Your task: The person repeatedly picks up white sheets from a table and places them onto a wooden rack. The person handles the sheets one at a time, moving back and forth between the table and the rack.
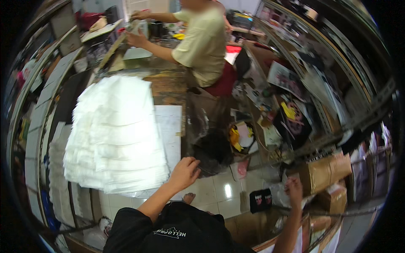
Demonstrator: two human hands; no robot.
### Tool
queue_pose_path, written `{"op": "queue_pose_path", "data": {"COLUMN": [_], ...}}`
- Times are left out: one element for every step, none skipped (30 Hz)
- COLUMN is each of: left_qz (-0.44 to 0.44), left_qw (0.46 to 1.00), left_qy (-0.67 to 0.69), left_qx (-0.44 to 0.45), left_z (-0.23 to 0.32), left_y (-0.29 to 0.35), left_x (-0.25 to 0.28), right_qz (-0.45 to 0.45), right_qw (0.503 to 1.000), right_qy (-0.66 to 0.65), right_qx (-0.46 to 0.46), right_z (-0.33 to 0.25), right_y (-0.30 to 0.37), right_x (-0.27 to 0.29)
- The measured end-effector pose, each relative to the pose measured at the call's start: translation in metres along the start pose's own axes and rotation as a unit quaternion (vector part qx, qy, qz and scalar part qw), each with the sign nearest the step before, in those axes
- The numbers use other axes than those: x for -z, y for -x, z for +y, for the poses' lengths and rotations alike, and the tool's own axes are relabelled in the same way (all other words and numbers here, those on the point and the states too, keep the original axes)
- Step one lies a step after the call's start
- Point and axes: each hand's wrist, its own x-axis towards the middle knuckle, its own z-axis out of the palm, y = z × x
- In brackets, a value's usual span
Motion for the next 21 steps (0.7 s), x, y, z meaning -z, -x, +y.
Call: {"op": "queue_pose_path", "data": {"left_qz": [0.036,0.069,0.078,0.093,0.106,0.117,0.107,0.109,0.11,0.109,0.11,0.11,0.108,0.106,0.111,0.112,0.113,0.112,0.112,0.119,0.117], "left_qw": [0.999,0.996,0.994,0.989,0.983,0.976,0.972,0.965,0.956,0.949,0.944,0.944,0.945,0.946,0.945,0.944,0.943,0.947,0.949,0.949,0.95], "left_qy": [-0.021,-0.043,-0.055,-0.094,-0.132,-0.166,-0.17,-0.196,-0.222,-0.245,-0.249,-0.247,-0.245,-0.244,-0.244,-0.244,-0.245,-0.239,-0.233,-0.228,-0.237], "left_qx": [0.016,0.027,0.062,0.07,0.078,0.081,0.122,0.14,0.156,0.167,0.188,0.19,0.188,0.187,0.187,0.19,0.193,0.185,0.178,0.181,0.168], "left_z": [-0.014,-0.025,-0.037,-0.05,-0.061,-0.071,-0.079,-0.086,-0.093,-0.097,-0.107,-0.109,-0.11,-0.11,-0.112,-0.113,-0.113,-0.112,-0.113,-0.117,-0.116], "left_y": [0.003,0.008,0.012,0.016,0.02,0.022,0.033,0.042,0.05,0.053,0.069,0.074,0.076,0.076,0.075,0.076,0.077,0.073,0.068,0.073,0.065], "left_x": [0.013,0.026,0.036,0.045,0.053,0.06,0.069,0.074,0.077,0.079,0.076,0.073,0.07,0.069,0.068,0.067,0.066,0.063,0.064,0.066,0.069], "right_qz": [-0.009,-0.028,-0.042,-0.042,-0.082,-0.159,-0.151,-0.237,-0.251,-0.348,-0.323,-0.319,-0.321,-0.322,-0.276,-0.233,-0.184,-0.295,-0.381,-0.432,-0.381], "right_qw": [0.999,0.996,0.991,0.983,0.977,0.93,0.942,0.929,0.927,0.93,0.922,0.921,0.915,0.907,0.925,0.933,0.938,0.907,0.848,0.776,0.849], "right_qy": [-0.04,-0.075,-0.108,-0.152,-0.138,-0.269,-0.197,-0.186,-0.095,0.117,0.191,0.192,0.225,0.257,0.224,0.191,0.155,0.259,0.369,0.441,0.363], "right_qx": [-0.036,-0.051,-0.069,-0.092,-0.142,-0.196,-0.227,-0.215,-0.262,0.028,-0.09,-0.113,-0.099,-0.086,-0.138,-0.197,-0.249,-0.152,-0.016,0.124,-0.052], "right_z": [0.021,0.055,0.096,0.134,0.172,0.222,0.234,0.258,0.26,0.288,0.205,0.183,0.203,0.221,0.23,0.235,0.239,0.302,0.371,0.427,0.406], "right_y": [-0.012,-0.021,-0.026,-0.026,-0.026,-0.022,-0.003,0.016,0.032,0.038,0.066,0.08,0.076,0.074,0.073,0.078,0.08,0.067,0.053,0.035,0.047], "right_x": [-0.035,-0.063,-0.09,-0.124,-0.148,-0.168,-0.207,-0.224,-0.242,-0.241,-0.258,-0.254,-0.245,-0.233,-0.223,-0.208,-0.196,-0.164,-0.129,-0.092,-0.113]}}
